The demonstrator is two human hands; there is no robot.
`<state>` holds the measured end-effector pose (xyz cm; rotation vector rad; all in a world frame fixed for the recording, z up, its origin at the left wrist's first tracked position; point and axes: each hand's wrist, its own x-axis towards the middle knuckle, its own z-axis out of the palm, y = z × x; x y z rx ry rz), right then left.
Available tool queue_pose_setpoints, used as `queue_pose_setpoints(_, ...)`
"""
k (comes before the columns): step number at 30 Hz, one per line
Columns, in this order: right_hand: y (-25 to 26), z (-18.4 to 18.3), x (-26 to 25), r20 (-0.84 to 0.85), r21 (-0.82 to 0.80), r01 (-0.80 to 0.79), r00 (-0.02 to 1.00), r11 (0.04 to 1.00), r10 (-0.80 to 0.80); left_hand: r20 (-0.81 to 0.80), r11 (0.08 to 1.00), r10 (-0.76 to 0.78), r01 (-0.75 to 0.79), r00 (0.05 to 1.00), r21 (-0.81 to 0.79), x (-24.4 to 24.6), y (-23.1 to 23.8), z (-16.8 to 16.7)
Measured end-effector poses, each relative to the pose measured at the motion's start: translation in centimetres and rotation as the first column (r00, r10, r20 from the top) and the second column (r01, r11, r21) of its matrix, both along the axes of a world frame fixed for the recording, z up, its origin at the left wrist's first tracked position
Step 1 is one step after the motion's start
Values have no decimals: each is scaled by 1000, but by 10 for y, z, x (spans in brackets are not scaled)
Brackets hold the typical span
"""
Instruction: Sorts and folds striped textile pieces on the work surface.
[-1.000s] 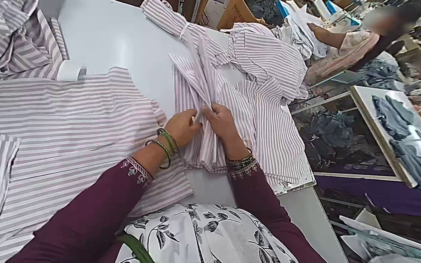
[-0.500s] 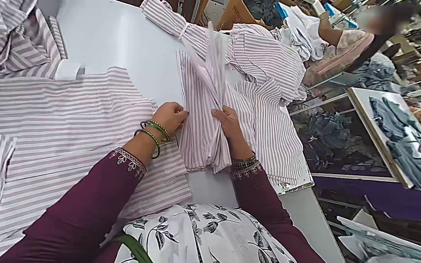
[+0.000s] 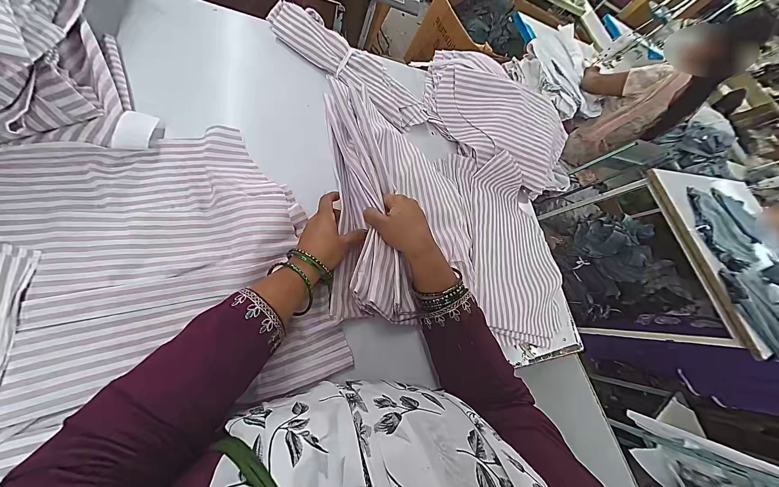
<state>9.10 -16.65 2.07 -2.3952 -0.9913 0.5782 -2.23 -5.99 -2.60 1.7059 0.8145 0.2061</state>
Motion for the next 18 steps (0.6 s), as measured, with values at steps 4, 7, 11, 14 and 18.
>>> queue_pose_setpoints(4,-14,-32,40,-308,533,79,945,843,106,-39,999,15,-17,999,-50,2,7,-1)
queue_pose_setpoints(7,-40,-23,47,-464,697,337,885,633,40,-51,999,9,-11,999,-42,1,7,-2)
queue_pose_setpoints(11,-69,35,61,-421,696,391,902,602,-99,-47,999,10,-12,999,-45,2,8,-1)
queue_pose_setpoints(14,-79,73,68,-246,726,228,967,649,-65,-21,999,-16,15,1000,-51,3,6,-2)
queue_pose_setpoints(18,-58,61,37,54,379,-44,998,925,25,29,993,-108,109,994,-43,3,-3,-3)
